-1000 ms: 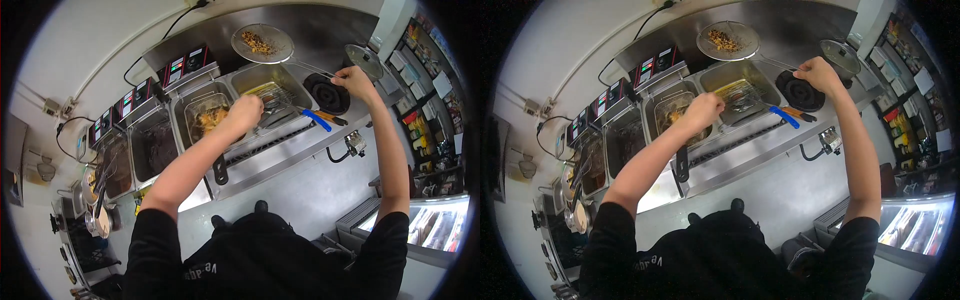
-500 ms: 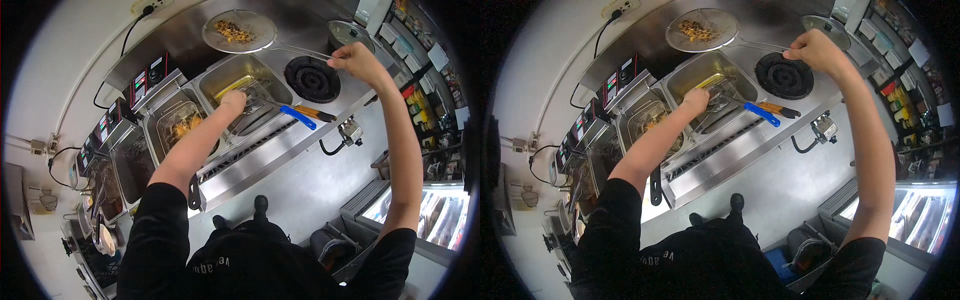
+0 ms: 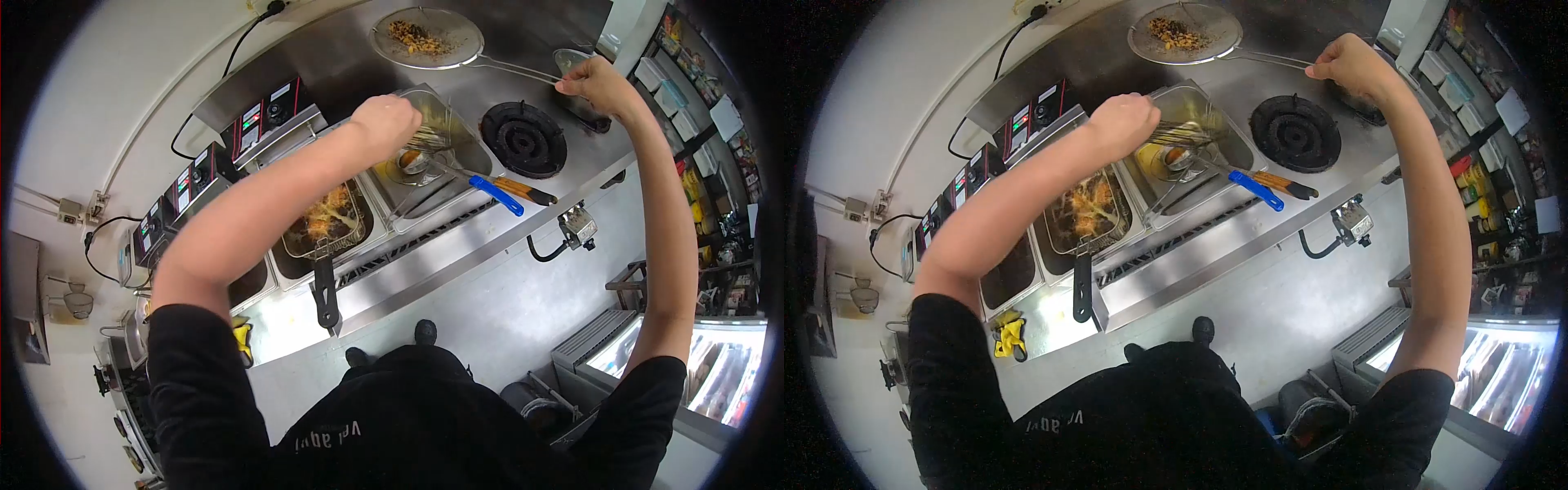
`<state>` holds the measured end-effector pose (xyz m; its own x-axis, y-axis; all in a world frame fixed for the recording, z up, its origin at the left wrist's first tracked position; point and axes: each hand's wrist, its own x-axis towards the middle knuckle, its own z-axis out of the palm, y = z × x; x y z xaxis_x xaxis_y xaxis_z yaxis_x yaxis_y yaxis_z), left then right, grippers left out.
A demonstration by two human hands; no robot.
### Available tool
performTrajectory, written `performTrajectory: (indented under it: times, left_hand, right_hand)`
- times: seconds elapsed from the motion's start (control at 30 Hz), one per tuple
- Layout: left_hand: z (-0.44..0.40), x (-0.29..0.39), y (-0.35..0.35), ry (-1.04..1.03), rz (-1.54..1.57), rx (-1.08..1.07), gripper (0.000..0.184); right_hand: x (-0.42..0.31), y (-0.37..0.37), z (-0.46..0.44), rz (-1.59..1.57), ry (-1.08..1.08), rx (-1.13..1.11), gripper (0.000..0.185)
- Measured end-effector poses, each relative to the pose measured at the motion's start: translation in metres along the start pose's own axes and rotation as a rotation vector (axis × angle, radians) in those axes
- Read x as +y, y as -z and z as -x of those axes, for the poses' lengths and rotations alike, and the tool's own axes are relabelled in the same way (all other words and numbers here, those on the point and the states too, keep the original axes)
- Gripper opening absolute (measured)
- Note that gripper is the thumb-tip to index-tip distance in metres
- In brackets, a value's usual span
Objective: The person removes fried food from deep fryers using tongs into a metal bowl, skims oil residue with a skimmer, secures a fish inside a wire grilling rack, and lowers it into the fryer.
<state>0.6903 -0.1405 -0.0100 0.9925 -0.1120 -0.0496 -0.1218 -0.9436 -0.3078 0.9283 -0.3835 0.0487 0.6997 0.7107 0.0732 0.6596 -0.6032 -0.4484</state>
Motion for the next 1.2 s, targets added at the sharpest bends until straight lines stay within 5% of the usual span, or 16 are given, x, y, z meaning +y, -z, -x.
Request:
performTrajectory:
  times: [0.27,0.7,0.8,0.83,0.9,0.97,1.03,1.13,1.2]
  left_hand:
    - [0.11,0.028,0.114,-0.14,-0.312,0.113,0.008]
    - [0.179,0.034,0.19,-0.198,-0.494,0.157,0.019]
    - [0.191,0.042,0.19,-0.306,-0.517,0.247,0.026]
    - [0.196,0.044,0.186,-0.352,-0.521,0.284,0.026]
    - [0.209,0.047,0.176,-0.47,-0.47,0.361,0.033]
    - [0.228,0.055,0.171,-0.593,-0.437,0.52,0.029]
    - [0.249,0.061,0.166,-0.703,-0.398,0.666,0.03]
    - [0.268,0.081,0.153,-0.875,-0.322,0.731,0.038]
    - [0.271,0.109,0.138,-1.026,-0.286,0.77,0.039]
  right_hand:
    - [-0.011,-0.046,0.039,-0.016,0.028,-0.188,0.024]
    - [-0.033,-0.163,0.075,0.335,0.008,-0.27,0.043]
    - [-0.06,-0.163,0.097,0.303,-0.05,-0.133,0.045]
    - [-0.063,-0.169,0.108,0.475,0.14,0.16,0.04]
    - [-0.06,-0.159,0.105,0.218,0.386,0.413,0.029]
    - [-0.088,-0.13,0.171,-0.17,0.269,0.603,0.032]
    - [-0.098,-0.122,0.241,-0.801,0.048,0.465,0.034]
    - [-0.105,-0.14,0.375,-1.062,-0.089,0.588,0.041]
    - [-0.112,-0.175,0.471,-1.366,0.016,0.58,0.039]
